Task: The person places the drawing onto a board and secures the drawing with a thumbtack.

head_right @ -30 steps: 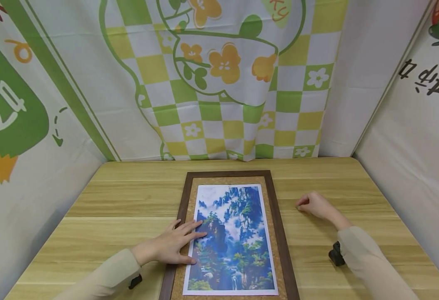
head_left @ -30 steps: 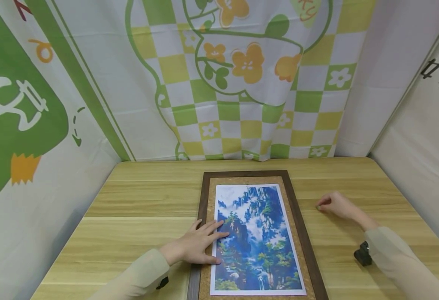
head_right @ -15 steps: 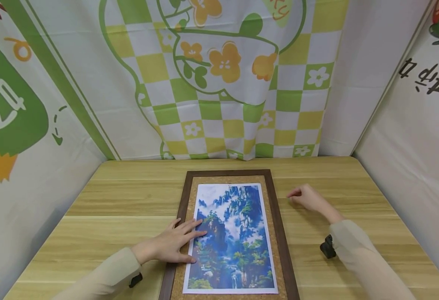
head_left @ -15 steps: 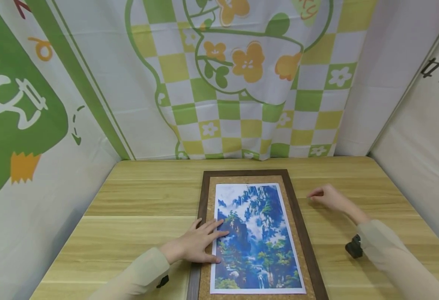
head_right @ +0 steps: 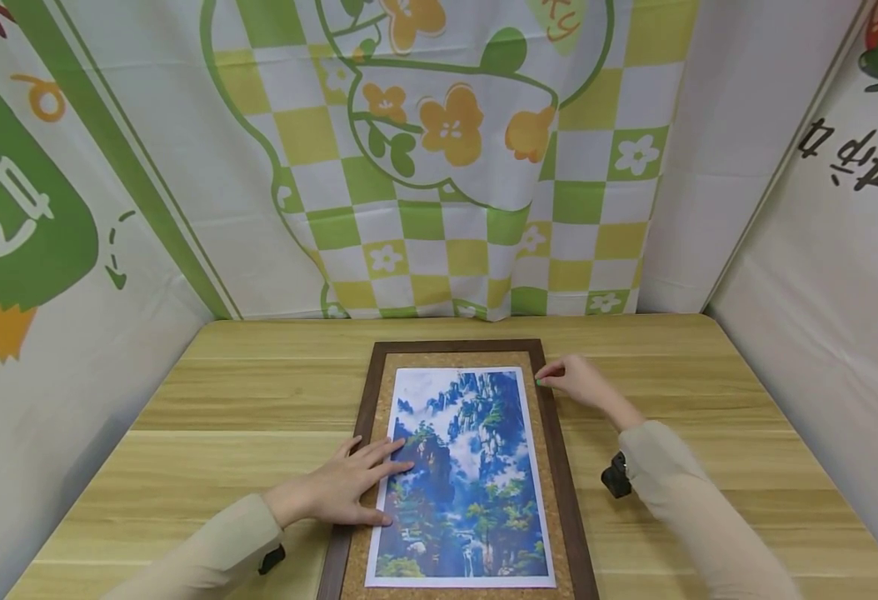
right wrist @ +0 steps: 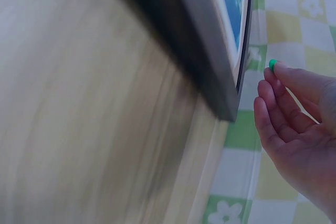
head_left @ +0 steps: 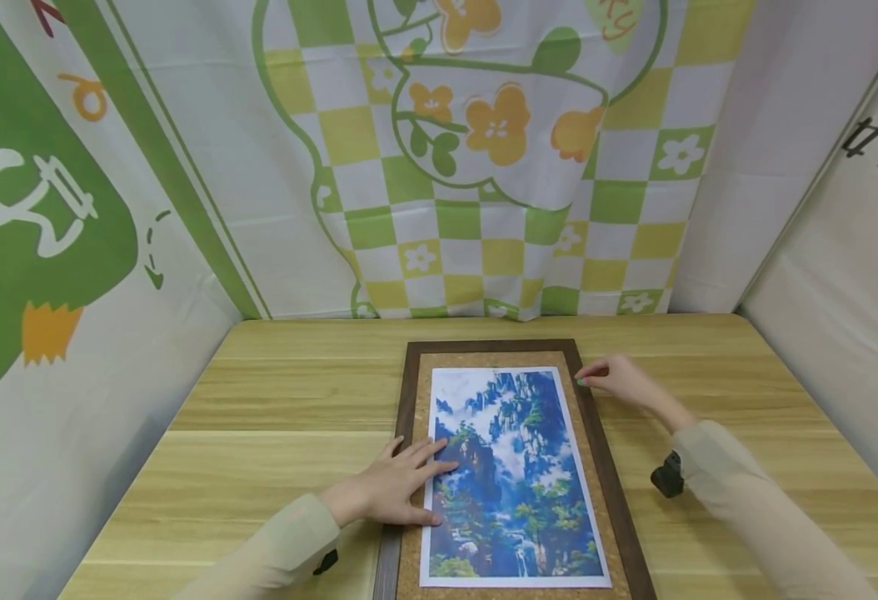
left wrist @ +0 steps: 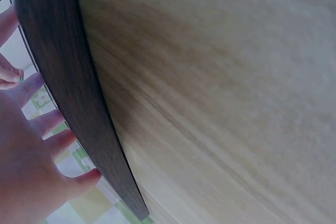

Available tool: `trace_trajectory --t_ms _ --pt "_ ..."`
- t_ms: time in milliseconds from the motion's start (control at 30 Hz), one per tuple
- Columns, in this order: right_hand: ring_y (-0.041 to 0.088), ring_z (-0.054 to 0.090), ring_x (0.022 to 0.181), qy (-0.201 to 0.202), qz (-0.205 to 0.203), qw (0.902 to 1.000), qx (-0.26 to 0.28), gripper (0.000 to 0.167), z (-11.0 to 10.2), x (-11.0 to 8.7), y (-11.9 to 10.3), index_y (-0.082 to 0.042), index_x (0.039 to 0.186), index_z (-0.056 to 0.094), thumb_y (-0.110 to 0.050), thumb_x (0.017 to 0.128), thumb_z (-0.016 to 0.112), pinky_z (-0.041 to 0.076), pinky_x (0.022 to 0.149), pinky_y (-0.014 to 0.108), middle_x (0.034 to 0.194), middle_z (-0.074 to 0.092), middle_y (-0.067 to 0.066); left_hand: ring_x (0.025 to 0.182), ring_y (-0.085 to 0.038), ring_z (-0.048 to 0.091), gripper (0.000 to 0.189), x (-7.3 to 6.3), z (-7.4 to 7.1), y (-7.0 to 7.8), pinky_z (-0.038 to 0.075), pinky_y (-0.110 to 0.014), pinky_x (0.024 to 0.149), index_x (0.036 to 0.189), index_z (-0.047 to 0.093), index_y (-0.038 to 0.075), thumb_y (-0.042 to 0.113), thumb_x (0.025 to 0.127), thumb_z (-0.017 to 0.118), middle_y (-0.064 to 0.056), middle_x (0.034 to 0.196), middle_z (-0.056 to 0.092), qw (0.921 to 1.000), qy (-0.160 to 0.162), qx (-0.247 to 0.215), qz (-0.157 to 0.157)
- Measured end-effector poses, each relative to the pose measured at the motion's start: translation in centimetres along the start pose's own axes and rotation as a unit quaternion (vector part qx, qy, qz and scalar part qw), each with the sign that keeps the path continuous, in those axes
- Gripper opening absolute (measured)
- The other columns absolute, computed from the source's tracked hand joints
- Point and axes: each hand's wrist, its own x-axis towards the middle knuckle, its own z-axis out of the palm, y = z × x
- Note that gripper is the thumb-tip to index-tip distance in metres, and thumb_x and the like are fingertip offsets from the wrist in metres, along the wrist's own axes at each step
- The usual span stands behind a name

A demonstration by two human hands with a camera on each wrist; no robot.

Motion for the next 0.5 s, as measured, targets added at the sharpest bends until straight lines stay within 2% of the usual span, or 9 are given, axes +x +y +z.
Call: trace_trajectory --t_ms 33,67,167,267,300,333,500 --pt "0.028 0.060 0.085 -0.002 -0.008 1.0000 0.005 0.022 0.1 0.3 -0.2 0.002 0.096 0.067 -0.015 0.086 0.057 0.048 0.069 0.038 0.095 0.065 0.017 0.133 -0.027 0.015 0.071 0.0 0.0 0.0 0.006 -0.057 0.102 0.140 0.027 0.026 0.061 0.081 0.045 -0.006 0.148 0.011 1.0000 -0.001 -0.001 0.000" --pt "0.024 0.060 0.084 -0.002 -0.033 0.9991 0.025 0.023 0.6 0.9 0.7 -0.003 0.097 0.068 -0.021 0.086 0.057 0.048 0.068 0.036 0.094 0.065 0.013 0.133 -0.027 0.015 0.071 0.0 0.0 0.0 0.006 -0.057 0.102 0.140 0.027 0.026 0.061 0.081 0.045 -0.006 0.148 0.011 1.0000 -0.001 -0.001 0.001" --pt "0.022 0.060 0.081 -0.006 -0.047 0.9981 0.040 0.023 1.0 1.7 0.0 -0.002 0.096 0.068 -0.021 0.086 0.057 0.048 0.068 0.036 0.092 0.066 0.012 0.133 -0.027 0.014 0.071 0.0 0.0 0.0 0.006 -0.057 0.102 0.140 0.027 0.026 0.060 0.081 0.045 -0.006 0.148 0.011 1.0000 -0.002 -0.003 0.001" --pt "0.023 0.061 0.080 -0.010 -0.045 0.9979 0.044 0.021 1.6 2.6 -0.7 0.001 0.098 0.066 -0.013 0.087 0.055 0.049 0.067 0.033 0.093 0.065 0.015 0.133 -0.027 0.014 0.071 -0.1 0.0 0.0 0.006 -0.057 0.102 0.140 0.027 0.026 0.060 0.081 0.045 -0.006 0.148 0.011 1.0000 -0.002 -0.004 0.001" --pt "0.027 0.061 0.081 -0.011 -0.023 0.9991 0.033 0.020 1.5 2.4 -2.1 0.006 0.097 0.065 -0.007 0.087 0.054 0.049 0.067 0.036 0.093 0.064 0.019 0.133 -0.027 0.014 0.071 -0.1 0.0 0.0 0.006 -0.057 0.102 0.140 0.027 0.026 0.060 0.081 0.045 -0.006 0.148 0.011 1.0000 -0.002 -0.004 0.001" --pt "0.027 0.061 0.081 -0.010 -0.020 0.9992 0.032 0.020 1.7 2.7 -2.3 0.007 0.098 0.064 -0.005 0.086 0.054 0.049 0.067 0.035 0.093 0.064 0.019 0.133 -0.027 0.014 0.071 -0.1 0.0 0.0 0.006 -0.057 0.102 0.140 0.027 0.026 0.060 0.081 0.045 -0.007 0.148 0.011 1.0000 -0.001 -0.003 0.001" --pt "0.024 0.061 0.080 -0.005 -0.022 0.9989 0.040 0.019 2.8 4.0 -2.8 0.006 0.097 0.065 -0.005 0.085 0.055 0.049 0.067 0.032 0.092 0.065 0.018 0.133 -0.027 0.014 0.071 0.1 -0.1 0.0 0.007 -0.057 0.102 0.140 0.027 0.026 0.061 0.081 0.045 -0.006 0.148 0.011 1.0000 -0.002 -0.002 0.000"
